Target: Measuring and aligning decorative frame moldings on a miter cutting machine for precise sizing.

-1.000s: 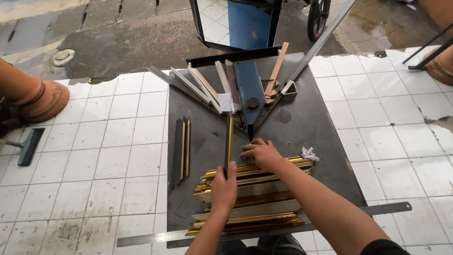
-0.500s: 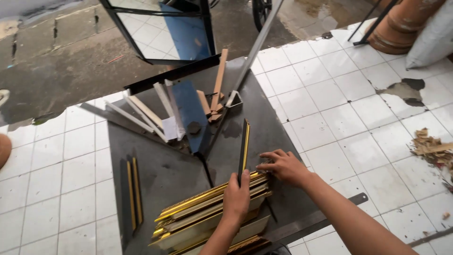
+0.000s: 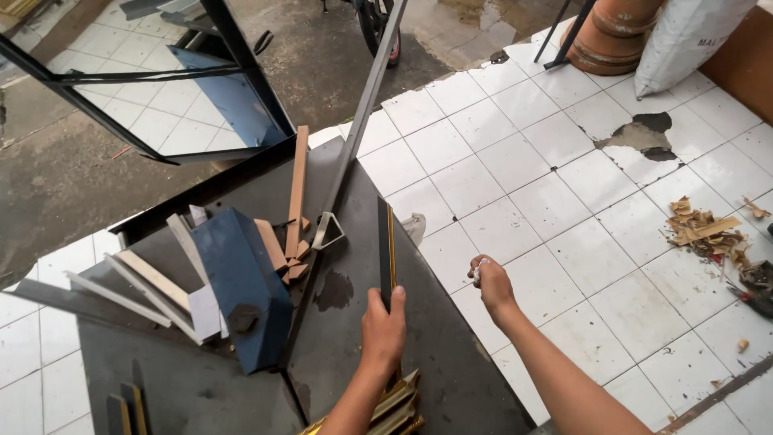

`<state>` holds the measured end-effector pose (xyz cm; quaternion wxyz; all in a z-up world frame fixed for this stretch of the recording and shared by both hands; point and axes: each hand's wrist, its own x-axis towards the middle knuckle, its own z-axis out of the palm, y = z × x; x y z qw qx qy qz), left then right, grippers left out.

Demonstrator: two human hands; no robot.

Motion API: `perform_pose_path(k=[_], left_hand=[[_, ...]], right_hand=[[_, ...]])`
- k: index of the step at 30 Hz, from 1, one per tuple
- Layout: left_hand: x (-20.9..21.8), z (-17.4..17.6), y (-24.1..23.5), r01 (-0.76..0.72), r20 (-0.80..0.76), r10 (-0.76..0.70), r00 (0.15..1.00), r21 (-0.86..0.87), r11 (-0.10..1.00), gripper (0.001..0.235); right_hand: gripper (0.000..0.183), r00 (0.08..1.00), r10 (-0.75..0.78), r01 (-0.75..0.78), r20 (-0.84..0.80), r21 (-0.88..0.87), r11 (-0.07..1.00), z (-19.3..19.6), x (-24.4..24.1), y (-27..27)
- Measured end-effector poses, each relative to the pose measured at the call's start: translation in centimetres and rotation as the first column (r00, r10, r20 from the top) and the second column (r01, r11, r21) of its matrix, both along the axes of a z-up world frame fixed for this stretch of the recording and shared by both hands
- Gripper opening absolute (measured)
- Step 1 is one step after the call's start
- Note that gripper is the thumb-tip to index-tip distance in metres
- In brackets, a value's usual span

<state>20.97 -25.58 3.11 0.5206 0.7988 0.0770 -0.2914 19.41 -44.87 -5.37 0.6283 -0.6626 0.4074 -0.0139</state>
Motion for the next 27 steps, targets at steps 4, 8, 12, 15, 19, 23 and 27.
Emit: perform_pose_path(k=[4, 8, 12, 15, 19, 23, 27], left_hand=[[4.7, -4.3, -2.8, 0.086, 0.061, -0.079, 0.995, -0.124, 0.989, 0.036], [7.8, -7.5, -4.5, 0.087, 0.322, -0.035, 0.946, -0.150, 0.985, 0.032], [8.8, -7.6, -5.2, -0.061, 0.226, 0.078, 0.971, -0.085, 0.995, 0.040], [9.1, -7.8, -5.3, -0.050, 0.222, 0.058, 0.973, -0.043, 0.998, 0.031], [9.4, -8.2, -5.4, -0.056, 0.209, 0.065, 0.976, -0.048, 0.997, 0.032], [9.4, -8.5, -5.5, -0.047, 0.205, 0.042, 0.978, 0.016, 0.999, 0.033], [9.4, -8.5, -5.4, -0.025, 0.183, 0.011, 0.983, 0.077, 0.997, 0.038]], right_hand=[[0.004, 0.984, -0.082, 0.124, -0.158, 0.277, 0.953, 0.0, 5.1, -1.8], [0.019, 0.998, 0.058, -0.054, -0.006, 0.289, 0.956, -4.7, 11.0, -2.7], [0.017, 0.903, 0.395, -0.400, 0.167, -0.004, 0.916, -10.9, 17.2, -1.6], [0.019, 0.697, 0.714, -0.689, 0.066, -0.215, 0.692, -13.9, 19.8, -0.3], [0.029, 0.531, 0.830, -0.847, -0.173, -0.125, 0.516, -15.3, 21.2, 0.3], [0.036, 0.197, 0.765, -0.979, -0.613, -0.078, 0.190, -22.6, 22.5, -1.0], [0.041, 0.441, 0.703, -0.718, -0.558, 0.251, 0.649, -18.2, 20.3, -2.1]])
